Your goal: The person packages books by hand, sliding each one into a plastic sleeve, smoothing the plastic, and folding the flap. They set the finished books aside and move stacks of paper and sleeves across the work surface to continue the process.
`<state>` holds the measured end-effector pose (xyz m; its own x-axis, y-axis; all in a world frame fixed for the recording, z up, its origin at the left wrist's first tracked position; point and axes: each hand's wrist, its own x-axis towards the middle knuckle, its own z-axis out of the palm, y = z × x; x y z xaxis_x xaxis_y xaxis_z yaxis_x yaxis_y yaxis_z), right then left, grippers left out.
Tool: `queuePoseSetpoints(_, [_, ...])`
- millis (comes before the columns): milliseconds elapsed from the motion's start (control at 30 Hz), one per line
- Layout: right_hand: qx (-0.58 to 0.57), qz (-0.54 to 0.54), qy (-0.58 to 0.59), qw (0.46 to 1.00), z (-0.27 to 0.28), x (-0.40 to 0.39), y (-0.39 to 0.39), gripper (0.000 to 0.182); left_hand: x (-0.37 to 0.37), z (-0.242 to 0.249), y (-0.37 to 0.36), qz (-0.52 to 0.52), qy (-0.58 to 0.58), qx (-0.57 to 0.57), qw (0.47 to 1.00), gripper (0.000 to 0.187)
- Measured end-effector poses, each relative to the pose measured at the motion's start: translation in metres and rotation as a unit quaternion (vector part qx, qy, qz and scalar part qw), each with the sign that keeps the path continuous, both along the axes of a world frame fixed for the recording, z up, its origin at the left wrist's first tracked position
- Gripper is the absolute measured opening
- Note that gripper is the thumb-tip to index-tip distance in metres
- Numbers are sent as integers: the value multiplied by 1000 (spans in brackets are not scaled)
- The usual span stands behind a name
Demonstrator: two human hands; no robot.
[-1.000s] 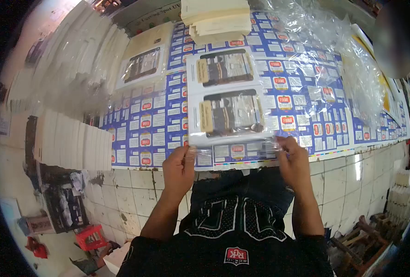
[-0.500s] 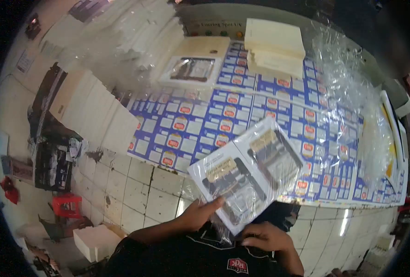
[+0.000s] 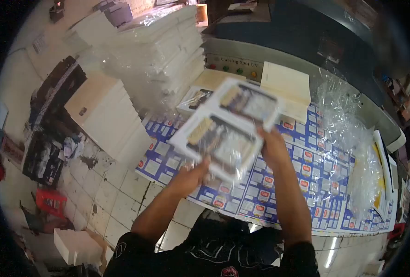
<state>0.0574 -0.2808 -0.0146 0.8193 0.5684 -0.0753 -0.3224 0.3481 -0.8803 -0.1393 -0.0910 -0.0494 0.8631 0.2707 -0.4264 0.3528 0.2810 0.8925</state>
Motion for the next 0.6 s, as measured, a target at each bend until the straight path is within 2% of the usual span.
queuePoseSetpoints(67, [-22, 20, -6, 1000, 25, 46, 44, 46, 58, 8, 25, 48, -105, -98, 989, 49])
queuePoseSetpoints(133, [-126, -32, -52, 990, 21, 64, 70, 46, 109, 19, 53, 57, -121, -114, 985, 48])
queuePoseSetpoints(167, [-206, -42, -405, 890, -63, 114, 79, 45, 127, -1, 74, 48, -130, -112, 984, 48])
queuePoseSetpoints(200, [-308, -40, -272, 911, -34, 80, 82, 39, 144, -33, 107, 23, -154, -117, 981, 45])
queuePoseSetpoints(233, [-295, 47, -300, 906, -28, 60, 67, 41, 154, -52, 127, -11, -170, -127, 977, 42])
queuePoseSetpoints(267, [-289, 124, -318, 895, -26, 42, 40, 44, 158, -57, 137, 27, -121, -96, 988, 41])
queuePoseSetpoints(300, [-359, 115, -321, 869, -4, 14, 11, 54, 165, -58, 139, 56, -73, -61, 994, 40])
queuePoseSetpoints(333, [-373, 100, -334, 860, -3, 3, -23, 61, 156, -34, 123, 75, -59, -15, 995, 41])
queuePoseSetpoints(367, [-386, 94, -348, 849, -7, -6, -54, 68, 157, -44, 132, 58, -77, 7, 995, 41])
queuePoseSetpoints(400, [-456, 19, -354, 816, -13, -7, -87, 69, 154, -55, 136, 53, -93, 27, 994, 41])
queuePoseSetpoints(433, [-520, -49, -362, 772, -20, -7, -123, 71, 146, -45, 123, 79, -77, 5, 994, 41])
queuePoseSetpoints(467, [-588, -144, -388, 695, -42, 0, -161, 71, 133, -24, 113, 112, -66, -14, 991, 41])
queuePoseSetpoints(500, [-643, -229, -411, 604, -60, 5, -196, 72, 116, -12, 104, 83, -64, 47, 993, 42])
queuePoseSetpoints(533, [-710, -220, -403, 534, -58, -5, -221, 71, 99, -4, 98, 53, -62, 113, 990, 43])
queuePoseSetpoints(567, [-768, -214, -388, 461, -58, -17, -235, 70, 85, -2, 83, 68, -79, 235, 966, 40])
queuePoseSetpoints(600, [-768, -89, -320, 547, -68, -28, -236, 68, 68, -4, 63, 83, -94, 355, 926, 38])
